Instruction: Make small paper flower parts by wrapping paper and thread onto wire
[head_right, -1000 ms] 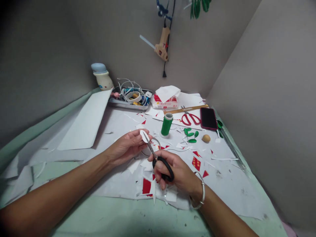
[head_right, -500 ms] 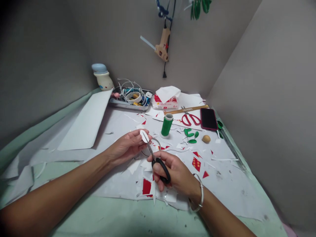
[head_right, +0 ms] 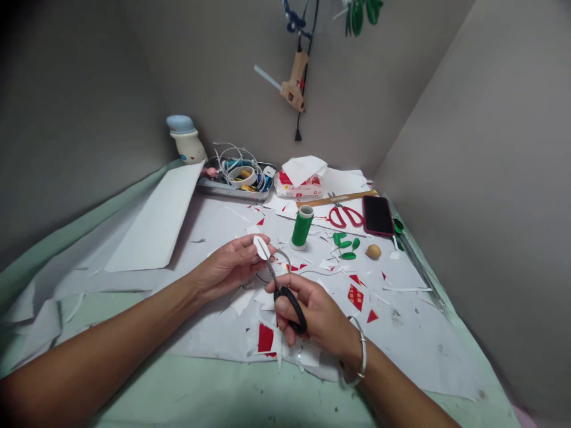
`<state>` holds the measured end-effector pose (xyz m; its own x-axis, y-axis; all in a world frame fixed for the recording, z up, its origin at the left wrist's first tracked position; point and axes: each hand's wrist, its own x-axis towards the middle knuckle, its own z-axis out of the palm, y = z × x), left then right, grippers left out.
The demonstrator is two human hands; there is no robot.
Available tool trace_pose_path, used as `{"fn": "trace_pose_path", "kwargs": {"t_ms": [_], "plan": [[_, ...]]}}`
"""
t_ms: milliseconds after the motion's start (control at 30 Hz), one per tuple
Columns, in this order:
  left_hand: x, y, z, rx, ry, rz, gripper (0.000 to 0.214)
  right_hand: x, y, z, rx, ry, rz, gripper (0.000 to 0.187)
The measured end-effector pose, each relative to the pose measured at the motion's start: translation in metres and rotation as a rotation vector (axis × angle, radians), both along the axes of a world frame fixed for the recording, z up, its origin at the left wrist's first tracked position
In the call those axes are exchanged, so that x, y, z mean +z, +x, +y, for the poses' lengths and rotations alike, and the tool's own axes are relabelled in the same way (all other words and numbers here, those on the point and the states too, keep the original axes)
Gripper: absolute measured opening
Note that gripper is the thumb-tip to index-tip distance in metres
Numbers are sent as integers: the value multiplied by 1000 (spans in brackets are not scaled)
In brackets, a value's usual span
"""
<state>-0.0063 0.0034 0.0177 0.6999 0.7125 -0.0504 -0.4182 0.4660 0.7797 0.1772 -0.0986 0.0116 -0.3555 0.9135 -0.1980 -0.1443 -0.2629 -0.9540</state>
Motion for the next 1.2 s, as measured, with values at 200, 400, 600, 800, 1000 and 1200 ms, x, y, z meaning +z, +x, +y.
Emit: {"fn": "trace_pose_path", "kwargs": {"t_ms": [200,400,600,800,1000,1200], "plan": [[-2,-1,0,-5,-6,-9,16,-3,0,0,-4,10,-19,33],[0,-3,5,31,16,43,31,0,-5,0,-35,17,-72,30],[-3,-4,11,191,90,155,14,-5,-11,2,-114,91,-184,26],[-4,-3,10,193,84,208,12,-18,-11,3,-134,194,-394,29],[-3,-2,9,209,124,256,17,-12,-11,2,-154,216,-482,32],[-3,-3,9,223,123,290,19,-8,-11,3,-149,226,-502,34]]}}
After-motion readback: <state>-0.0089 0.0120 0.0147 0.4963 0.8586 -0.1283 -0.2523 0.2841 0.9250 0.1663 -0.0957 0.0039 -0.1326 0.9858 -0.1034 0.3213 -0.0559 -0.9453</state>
